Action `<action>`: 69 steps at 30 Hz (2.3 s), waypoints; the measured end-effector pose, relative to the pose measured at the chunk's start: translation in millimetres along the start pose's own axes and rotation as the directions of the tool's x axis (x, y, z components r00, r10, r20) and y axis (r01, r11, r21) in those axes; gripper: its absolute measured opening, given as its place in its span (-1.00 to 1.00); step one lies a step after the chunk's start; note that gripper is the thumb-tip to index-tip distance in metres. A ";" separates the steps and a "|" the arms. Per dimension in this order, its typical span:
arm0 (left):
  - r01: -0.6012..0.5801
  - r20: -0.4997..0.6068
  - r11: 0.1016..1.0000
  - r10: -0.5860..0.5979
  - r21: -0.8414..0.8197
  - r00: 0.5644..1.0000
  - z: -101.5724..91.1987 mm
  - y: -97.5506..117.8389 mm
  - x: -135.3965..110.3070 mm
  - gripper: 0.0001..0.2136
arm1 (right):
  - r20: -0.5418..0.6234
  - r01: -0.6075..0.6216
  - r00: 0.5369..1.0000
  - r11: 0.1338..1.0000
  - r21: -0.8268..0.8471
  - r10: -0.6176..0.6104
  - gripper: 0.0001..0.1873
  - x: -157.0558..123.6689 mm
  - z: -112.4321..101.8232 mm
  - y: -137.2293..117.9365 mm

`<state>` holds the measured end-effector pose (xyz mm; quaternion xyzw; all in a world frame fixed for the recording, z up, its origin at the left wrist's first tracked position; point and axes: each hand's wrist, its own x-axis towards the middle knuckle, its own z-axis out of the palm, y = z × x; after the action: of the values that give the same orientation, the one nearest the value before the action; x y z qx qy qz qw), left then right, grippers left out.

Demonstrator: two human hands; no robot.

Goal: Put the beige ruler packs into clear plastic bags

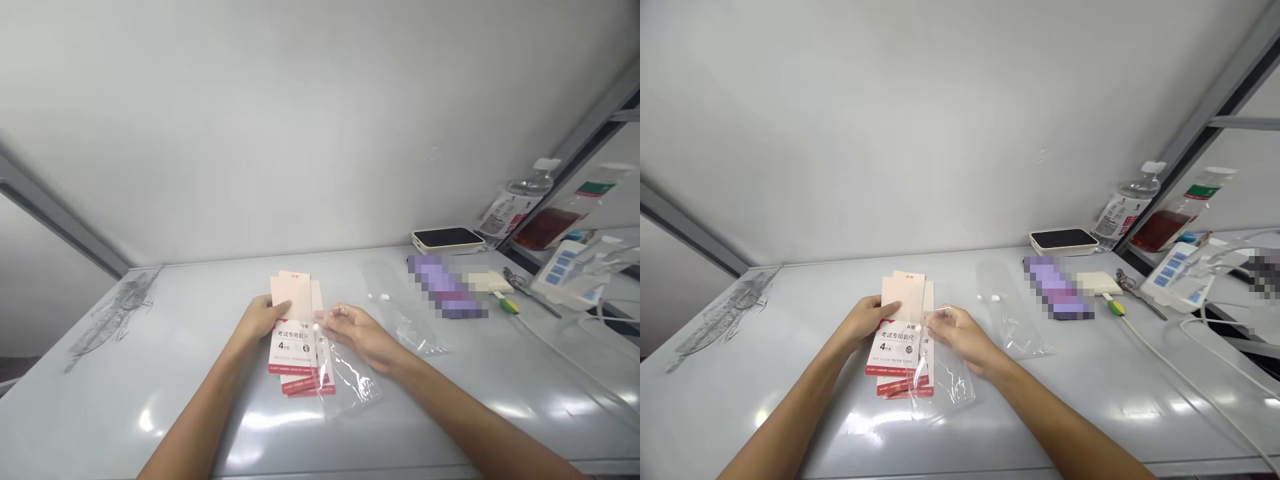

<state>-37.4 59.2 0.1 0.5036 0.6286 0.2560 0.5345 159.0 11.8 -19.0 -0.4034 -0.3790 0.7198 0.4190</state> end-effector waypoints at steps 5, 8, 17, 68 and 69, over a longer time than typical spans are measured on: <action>-0.034 -0.033 0.996 0.037 0.082 0.999 -2.2 6.9 -8.2 -0.72 | -0.082 0.085 0.993 0.996 -0.011 -0.085 -0.70 0.6 -0.5 0.7; -0.027 -0.070 0.979 0.042 0.200 0.997 -4.9 5.5 -7.9 -0.77 | -0.160 0.120 0.981 0.991 0.053 -0.110 -0.73 0.0 -2.5 -1.6; -0.021 0.129 0.991 0.004 0.131 0.992 -9.5 -7.8 2.2 -0.68 | -0.163 0.097 0.985 0.966 0.239 -0.059 -0.72 3.1 -0.3 4.7; 0.198 -0.336 0.579 0.141 0.791 0.931 -31.6 9.9 2.4 -0.52 | -0.193 -0.160 0.873 0.111 -0.981 -0.448 -0.57 3.8 -20.3 -13.6; 0.198 -0.335 0.575 0.142 0.794 0.931 -31.9 9.6 3.1 -0.52 | -0.231 -0.211 0.876 0.095 -0.973 -0.423 -0.55 5.6 -16.2 -8.3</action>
<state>-63.4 72.3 16.6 0.6259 0.7704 0.0169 0.1201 174.1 23.2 -19.4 -0.7048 -0.6779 0.1236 0.1684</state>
